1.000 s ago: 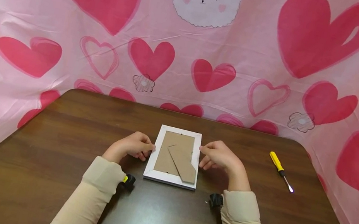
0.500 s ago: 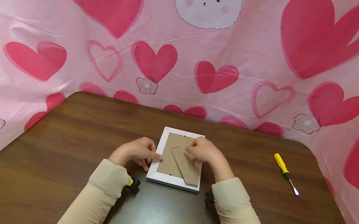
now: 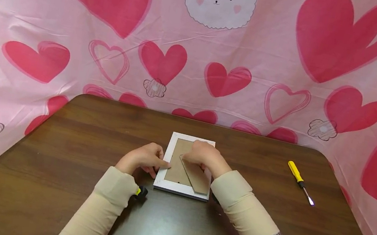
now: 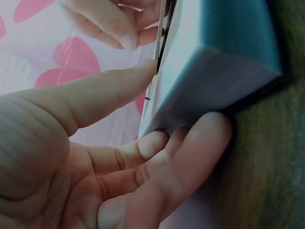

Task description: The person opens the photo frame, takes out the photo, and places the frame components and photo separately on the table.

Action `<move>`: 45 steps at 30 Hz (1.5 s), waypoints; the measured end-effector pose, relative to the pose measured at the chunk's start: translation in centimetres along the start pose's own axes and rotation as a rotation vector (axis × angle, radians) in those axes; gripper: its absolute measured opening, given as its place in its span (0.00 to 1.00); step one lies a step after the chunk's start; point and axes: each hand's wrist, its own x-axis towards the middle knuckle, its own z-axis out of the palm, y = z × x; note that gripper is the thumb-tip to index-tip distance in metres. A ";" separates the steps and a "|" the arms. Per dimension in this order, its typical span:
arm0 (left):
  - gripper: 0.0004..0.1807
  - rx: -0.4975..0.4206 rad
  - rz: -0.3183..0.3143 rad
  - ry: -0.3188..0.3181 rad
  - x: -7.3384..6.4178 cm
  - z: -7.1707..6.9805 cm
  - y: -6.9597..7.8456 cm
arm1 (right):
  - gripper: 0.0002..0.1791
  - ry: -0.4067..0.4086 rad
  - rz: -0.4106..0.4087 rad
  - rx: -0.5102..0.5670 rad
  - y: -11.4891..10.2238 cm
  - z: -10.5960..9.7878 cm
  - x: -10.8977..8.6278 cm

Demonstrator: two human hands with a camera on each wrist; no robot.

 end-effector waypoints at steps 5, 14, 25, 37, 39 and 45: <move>0.18 -0.004 0.006 0.022 0.1 0.1 0.1 | 0.22 0.005 0.009 -0.139 -0.9 0.6 0.2; 0.18 -0.006 0.032 0.019 0.3 0.2 0.0 | 0.19 0.030 0.076 -0.154 -1.3 1.0 0.3; 0.15 -0.016 0.070 0.045 0.3 0.3 -0.2 | 0.15 0.012 0.039 0.002 -0.6 1.2 0.8; 0.16 -0.041 0.040 0.021 0.2 0.2 0.0 | 0.16 0.053 0.013 -0.035 -0.1 1.5 1.1; 0.16 -0.051 0.040 0.018 0.2 0.2 -0.1 | 0.16 0.061 0.008 -0.029 0.0 1.5 1.0; 0.17 -0.065 0.039 0.017 0.2 0.2 -0.2 | 0.16 0.080 -0.004 -0.009 0.0 1.5 0.8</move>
